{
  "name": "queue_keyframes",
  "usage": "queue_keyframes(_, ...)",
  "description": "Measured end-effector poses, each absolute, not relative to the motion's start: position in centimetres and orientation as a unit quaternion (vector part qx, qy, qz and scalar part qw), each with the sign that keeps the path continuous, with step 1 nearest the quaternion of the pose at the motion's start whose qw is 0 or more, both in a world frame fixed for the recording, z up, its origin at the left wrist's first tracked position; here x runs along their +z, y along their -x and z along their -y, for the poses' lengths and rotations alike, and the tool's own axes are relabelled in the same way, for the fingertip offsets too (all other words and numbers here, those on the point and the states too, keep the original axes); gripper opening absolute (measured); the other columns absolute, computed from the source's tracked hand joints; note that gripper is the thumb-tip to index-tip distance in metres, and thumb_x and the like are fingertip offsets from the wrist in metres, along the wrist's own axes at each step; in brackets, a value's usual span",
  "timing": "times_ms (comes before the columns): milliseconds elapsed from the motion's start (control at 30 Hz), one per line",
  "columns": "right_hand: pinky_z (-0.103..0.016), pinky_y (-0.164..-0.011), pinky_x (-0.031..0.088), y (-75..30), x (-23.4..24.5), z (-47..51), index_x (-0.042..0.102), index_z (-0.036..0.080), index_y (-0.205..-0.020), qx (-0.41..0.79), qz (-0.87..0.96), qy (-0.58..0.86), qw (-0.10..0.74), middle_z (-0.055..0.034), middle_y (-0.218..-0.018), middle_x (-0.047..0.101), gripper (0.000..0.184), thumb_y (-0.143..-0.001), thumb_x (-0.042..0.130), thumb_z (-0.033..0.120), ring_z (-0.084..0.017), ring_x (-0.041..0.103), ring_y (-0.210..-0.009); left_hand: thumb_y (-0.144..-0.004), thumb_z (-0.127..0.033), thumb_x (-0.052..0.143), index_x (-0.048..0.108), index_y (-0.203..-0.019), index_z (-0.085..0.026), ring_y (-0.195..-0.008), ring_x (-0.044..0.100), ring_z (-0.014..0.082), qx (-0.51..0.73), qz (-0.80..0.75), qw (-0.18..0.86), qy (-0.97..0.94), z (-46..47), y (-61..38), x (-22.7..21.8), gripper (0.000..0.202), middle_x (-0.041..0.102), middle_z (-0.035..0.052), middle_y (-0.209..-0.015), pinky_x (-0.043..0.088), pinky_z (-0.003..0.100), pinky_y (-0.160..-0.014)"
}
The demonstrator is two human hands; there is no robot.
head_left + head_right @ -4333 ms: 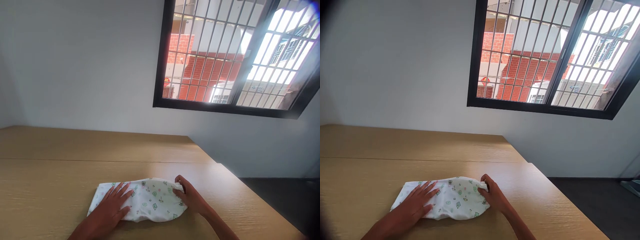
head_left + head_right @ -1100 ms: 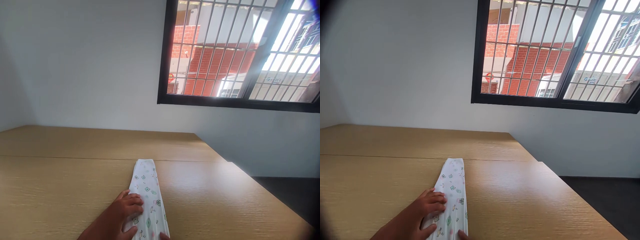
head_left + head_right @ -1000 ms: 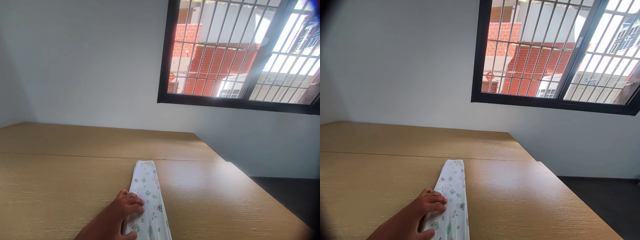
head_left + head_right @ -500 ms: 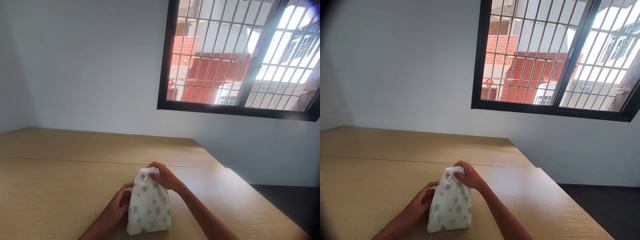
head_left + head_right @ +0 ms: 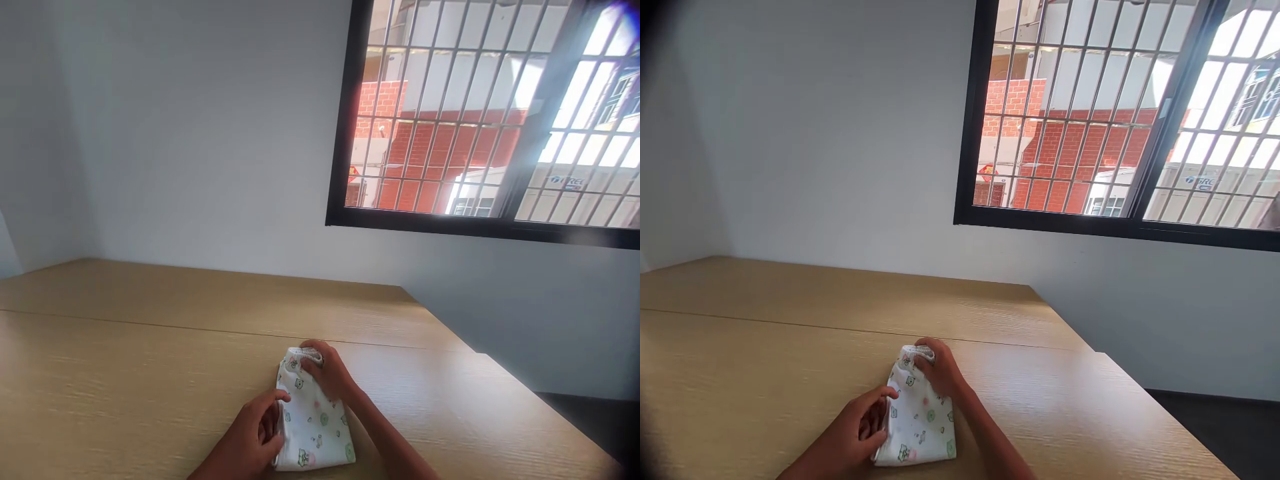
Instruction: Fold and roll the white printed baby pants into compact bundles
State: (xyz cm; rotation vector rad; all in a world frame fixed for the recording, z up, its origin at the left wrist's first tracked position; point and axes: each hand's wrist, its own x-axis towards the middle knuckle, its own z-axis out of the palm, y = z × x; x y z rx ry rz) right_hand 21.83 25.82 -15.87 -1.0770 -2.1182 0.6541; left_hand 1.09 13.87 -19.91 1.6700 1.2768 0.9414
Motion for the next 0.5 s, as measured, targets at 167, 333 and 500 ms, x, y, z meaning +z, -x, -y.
queue_keyframes(167, -0.038, -0.098, 0.047, -21.4, -17.1, -26.4, 0.054, 0.018, -0.128, 0.228, 0.802, 0.433, 0.343, -0.0107, -0.123, 0.061, 0.049, -0.081, 0.065, 0.024, -0.025, 0.059, -0.113, -0.069, -0.013, 0.057, 0.067, -0.108, -0.020, -0.078, 0.051, 0.0151, 0.299, -0.516, 0.353, -0.721, -13.3, -1.2, -19.1, 0.041, 0.055, 0.0005, -0.089, 0.044, 0.023, -0.072)
queue_keyframes(333, -0.045, -0.110, 0.038, -21.7, -15.5, -24.7, 0.053, 0.014, -0.129, 0.176, 0.811, 0.431, 0.354, -0.0150, -0.136, 0.052, 0.045, -0.085, 0.061, 0.020, -0.028, 0.046, -0.129, -0.072, -0.007, 0.054, 0.069, -0.098, -0.022, -0.103, 0.056, 0.0192, 0.369, -0.481, 0.256, -0.753, -12.6, -0.7, -17.4, 0.034, 0.051, 0.0061, -0.110, 0.047, 0.032, -0.095)
queue_keyframes(500, -0.041, -0.112, 0.038, -21.7, -14.8, -20.0, 0.056, 0.016, -0.131, 0.160, 0.882, 0.342, 0.283, -0.0117, -0.137, 0.055, 0.038, -0.101, 0.040, 0.031, -0.023, 0.049, -0.128, -0.089, -0.013, 0.043, 0.060, -0.129, -0.017, -0.133, 0.045, 0.0249, 0.307, -0.494, 0.137, -0.802, -13.2, -2.1, -16.4, 0.043, 0.054, 0.0127, -0.137, 0.030, 0.050, -0.119)
